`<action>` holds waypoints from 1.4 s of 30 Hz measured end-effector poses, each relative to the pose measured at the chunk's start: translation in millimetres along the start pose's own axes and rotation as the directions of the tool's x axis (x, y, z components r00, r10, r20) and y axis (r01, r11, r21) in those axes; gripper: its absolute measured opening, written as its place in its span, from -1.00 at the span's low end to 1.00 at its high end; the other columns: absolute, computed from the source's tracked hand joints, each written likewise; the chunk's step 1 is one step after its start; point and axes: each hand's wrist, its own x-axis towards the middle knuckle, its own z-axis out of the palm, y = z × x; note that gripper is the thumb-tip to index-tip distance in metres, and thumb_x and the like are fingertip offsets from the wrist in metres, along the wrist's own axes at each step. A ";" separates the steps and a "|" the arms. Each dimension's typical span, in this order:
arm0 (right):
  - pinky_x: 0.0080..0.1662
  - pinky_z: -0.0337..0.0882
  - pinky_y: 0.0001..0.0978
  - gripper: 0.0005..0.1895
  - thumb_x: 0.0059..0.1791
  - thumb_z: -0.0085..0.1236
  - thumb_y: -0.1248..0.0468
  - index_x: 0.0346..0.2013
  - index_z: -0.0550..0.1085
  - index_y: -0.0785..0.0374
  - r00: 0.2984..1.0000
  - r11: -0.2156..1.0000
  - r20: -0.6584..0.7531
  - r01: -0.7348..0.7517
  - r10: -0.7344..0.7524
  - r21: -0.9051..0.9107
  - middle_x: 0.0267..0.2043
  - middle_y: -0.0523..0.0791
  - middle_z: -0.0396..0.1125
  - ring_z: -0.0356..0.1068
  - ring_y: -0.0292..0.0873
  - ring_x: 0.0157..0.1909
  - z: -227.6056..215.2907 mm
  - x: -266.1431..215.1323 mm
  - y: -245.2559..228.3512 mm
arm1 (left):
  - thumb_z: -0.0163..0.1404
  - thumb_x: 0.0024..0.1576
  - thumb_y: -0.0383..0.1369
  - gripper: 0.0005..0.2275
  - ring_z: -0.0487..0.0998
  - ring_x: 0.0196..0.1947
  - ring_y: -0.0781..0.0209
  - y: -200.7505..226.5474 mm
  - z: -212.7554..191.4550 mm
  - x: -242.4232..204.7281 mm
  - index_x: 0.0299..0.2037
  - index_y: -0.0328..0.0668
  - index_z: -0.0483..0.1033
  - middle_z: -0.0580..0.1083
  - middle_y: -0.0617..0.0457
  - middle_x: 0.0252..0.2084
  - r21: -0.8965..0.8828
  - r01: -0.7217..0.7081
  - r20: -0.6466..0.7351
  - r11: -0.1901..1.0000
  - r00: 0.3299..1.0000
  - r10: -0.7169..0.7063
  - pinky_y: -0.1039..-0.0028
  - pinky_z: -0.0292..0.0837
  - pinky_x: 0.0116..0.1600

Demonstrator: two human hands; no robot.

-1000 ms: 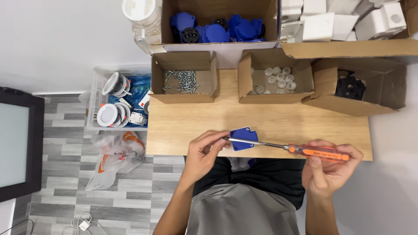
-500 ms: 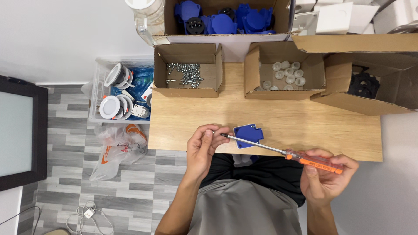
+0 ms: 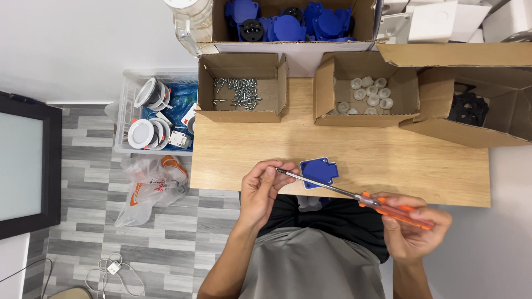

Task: The person assembles a blue electrical socket by inserting a black internal component and securing it with screws using a screwdriver. They then attach a white plastic cover to the assembly and fasten it with additional screws.

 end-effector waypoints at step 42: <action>0.27 0.61 -0.06 -0.29 -0.02 0.38 -0.12 0.19 0.48 0.35 0.808 0.902 0.559 0.366 -0.186 -0.230 0.18 0.12 0.45 0.58 0.12 0.19 97.7 77.3 -49.0 | 0.36 0.27 -0.35 -0.46 0.72 -0.14 0.06 121.7 13.8 -57.4 0.39 -0.17 0.35 0.60 -0.18 0.02 0.642 -0.719 0.682 0.266 0.694 0.231 0.39 0.77 -0.04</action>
